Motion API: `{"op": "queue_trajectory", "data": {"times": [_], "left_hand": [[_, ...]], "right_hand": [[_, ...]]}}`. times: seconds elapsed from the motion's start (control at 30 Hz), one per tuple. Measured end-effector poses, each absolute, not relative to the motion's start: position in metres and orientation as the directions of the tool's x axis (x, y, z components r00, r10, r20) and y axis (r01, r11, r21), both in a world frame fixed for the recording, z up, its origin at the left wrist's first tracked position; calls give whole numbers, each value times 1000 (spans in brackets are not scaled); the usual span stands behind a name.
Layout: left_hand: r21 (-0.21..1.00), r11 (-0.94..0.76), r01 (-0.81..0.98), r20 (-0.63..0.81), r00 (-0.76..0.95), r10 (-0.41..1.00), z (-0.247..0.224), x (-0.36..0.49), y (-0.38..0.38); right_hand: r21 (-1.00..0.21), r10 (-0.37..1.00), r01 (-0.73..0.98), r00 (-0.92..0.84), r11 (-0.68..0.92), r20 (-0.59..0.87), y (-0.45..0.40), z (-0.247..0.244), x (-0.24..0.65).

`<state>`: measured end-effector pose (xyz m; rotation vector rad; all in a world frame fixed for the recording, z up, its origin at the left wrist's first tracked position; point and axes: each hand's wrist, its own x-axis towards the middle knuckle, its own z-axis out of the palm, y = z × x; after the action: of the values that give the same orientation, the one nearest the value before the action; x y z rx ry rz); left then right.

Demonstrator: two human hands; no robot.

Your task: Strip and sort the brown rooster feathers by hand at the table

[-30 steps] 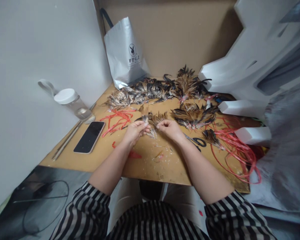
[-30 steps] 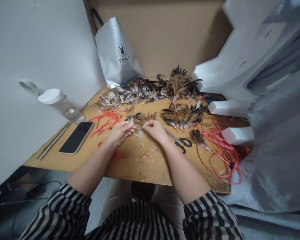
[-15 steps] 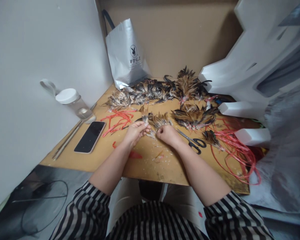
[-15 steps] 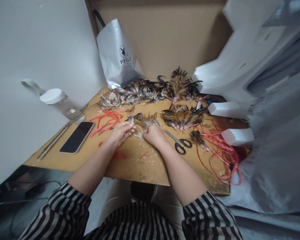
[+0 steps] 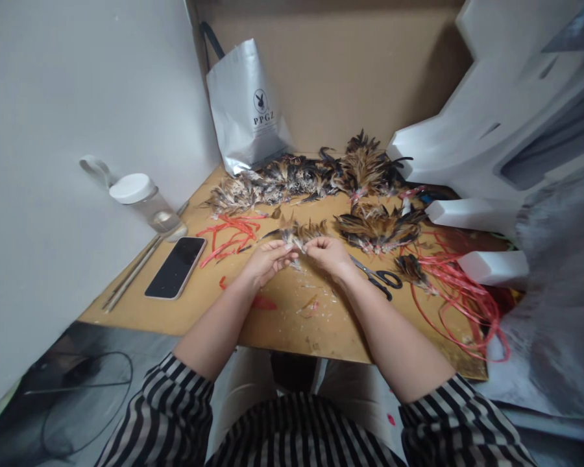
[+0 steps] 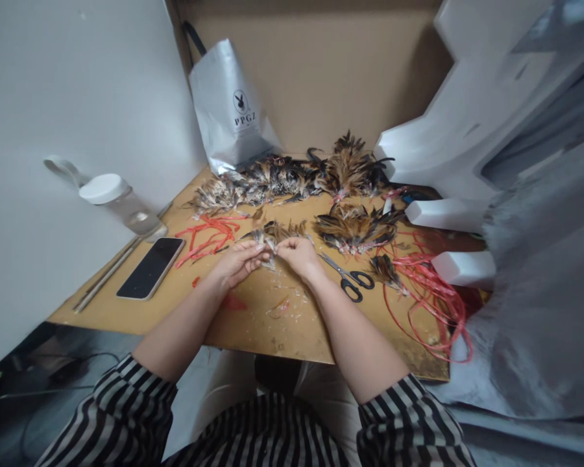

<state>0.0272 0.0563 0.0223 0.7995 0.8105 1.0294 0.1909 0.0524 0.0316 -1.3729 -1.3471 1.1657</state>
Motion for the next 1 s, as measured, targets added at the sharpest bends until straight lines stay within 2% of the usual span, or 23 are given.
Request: {"op": "queue_trajectory", "data": {"times": [0.13,0.2,0.37,0.43,0.6,0.7,0.83,1.0], "left_hand": [[857,240,-456,-137,248,959,20,27,60],[852,234,-468,-126,250,960,22,27,60],[844,234,-482,-115,264,958,28,28,56],[851,233,-471,-98,294,951,29,28,55],[868,221,-445,-40,381,924,27,26,54],[872,219,-438,-24,407,913,26,25,53],[865,227,-448,-27,410,912,28,26,53],[867,212,-450,-37,366,930,25,26,55]], "right_hand": [[-973,997,229,-65,-15,-31,49,31,188],[-982,995,188,-85,-30,-47,49,31,188],[-981,980,-111,-141,-159,-143,54,34,194],[-960,962,-178,-209,-214,-176,56,36,198],[-921,838,-132,-477,-366,-264,53,38,203],[-903,766,-137,-589,-408,-256,51,37,202],[-871,716,-187,-659,-454,-231,50,34,202],[-851,734,-220,-632,-477,-248,50,34,199]]}}
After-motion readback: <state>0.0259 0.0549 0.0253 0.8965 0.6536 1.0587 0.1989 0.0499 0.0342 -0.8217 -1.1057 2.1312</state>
